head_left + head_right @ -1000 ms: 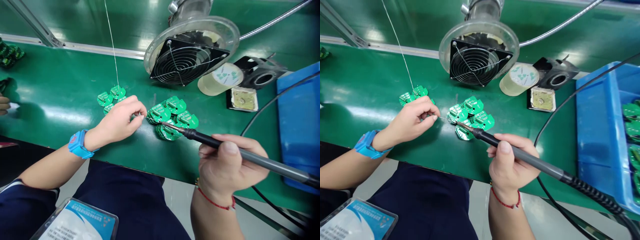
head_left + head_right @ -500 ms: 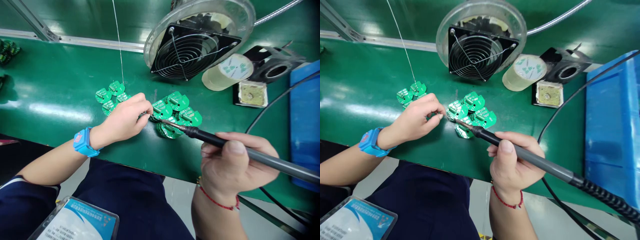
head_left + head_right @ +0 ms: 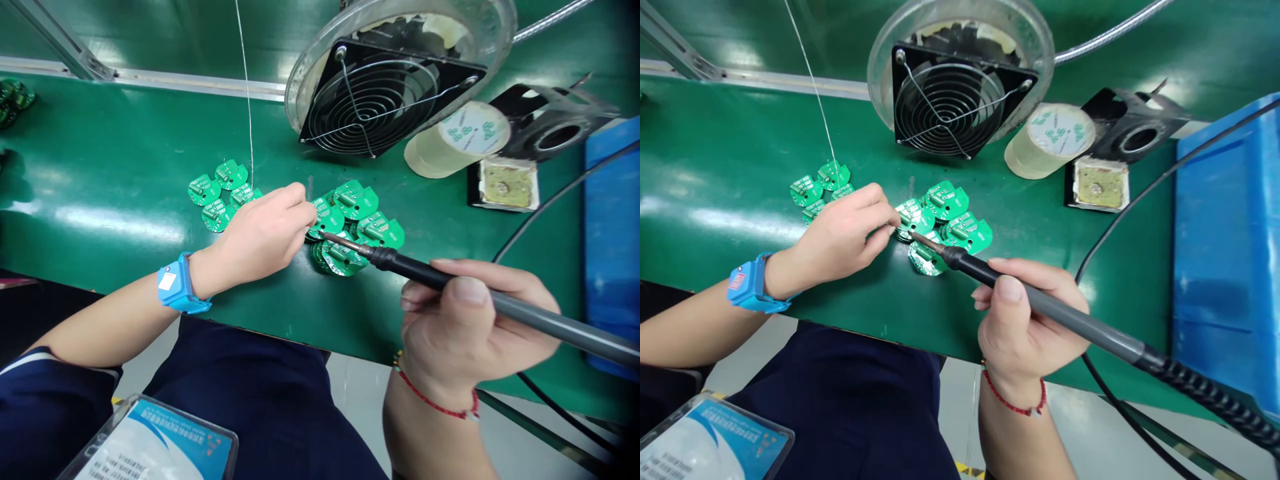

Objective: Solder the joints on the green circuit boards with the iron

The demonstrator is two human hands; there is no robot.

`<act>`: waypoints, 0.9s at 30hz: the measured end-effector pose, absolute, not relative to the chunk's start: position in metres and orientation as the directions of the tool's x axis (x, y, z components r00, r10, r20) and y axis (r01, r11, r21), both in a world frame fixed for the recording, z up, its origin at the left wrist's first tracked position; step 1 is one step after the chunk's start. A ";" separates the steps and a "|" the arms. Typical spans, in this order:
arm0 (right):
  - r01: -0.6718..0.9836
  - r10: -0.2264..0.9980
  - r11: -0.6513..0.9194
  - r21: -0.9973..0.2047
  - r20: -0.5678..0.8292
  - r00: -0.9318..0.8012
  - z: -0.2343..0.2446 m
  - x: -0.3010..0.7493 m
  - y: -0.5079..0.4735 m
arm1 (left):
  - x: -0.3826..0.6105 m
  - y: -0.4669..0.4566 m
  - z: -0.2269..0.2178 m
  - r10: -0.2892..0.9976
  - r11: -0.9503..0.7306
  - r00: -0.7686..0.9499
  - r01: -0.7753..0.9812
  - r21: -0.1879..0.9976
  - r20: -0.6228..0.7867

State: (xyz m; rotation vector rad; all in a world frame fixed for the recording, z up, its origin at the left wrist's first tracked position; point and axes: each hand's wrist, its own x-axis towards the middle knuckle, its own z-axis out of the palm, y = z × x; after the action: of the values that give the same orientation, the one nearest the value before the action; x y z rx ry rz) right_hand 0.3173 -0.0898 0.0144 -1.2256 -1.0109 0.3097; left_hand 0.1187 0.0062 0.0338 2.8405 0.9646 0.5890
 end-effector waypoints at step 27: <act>0.411 0.603 0.329 -0.850 0.524 0.601 0.020 0.344 -0.075 | 0.153 0.025 0.042 0.661 -0.749 0.656 0.542 0.382 0.364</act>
State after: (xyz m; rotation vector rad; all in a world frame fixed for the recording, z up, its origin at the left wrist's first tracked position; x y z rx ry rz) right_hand 0.3436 -0.0752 0.0204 -1.2880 -0.9877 0.1570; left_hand 0.1533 0.0250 0.0421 2.6343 0.9737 0.7201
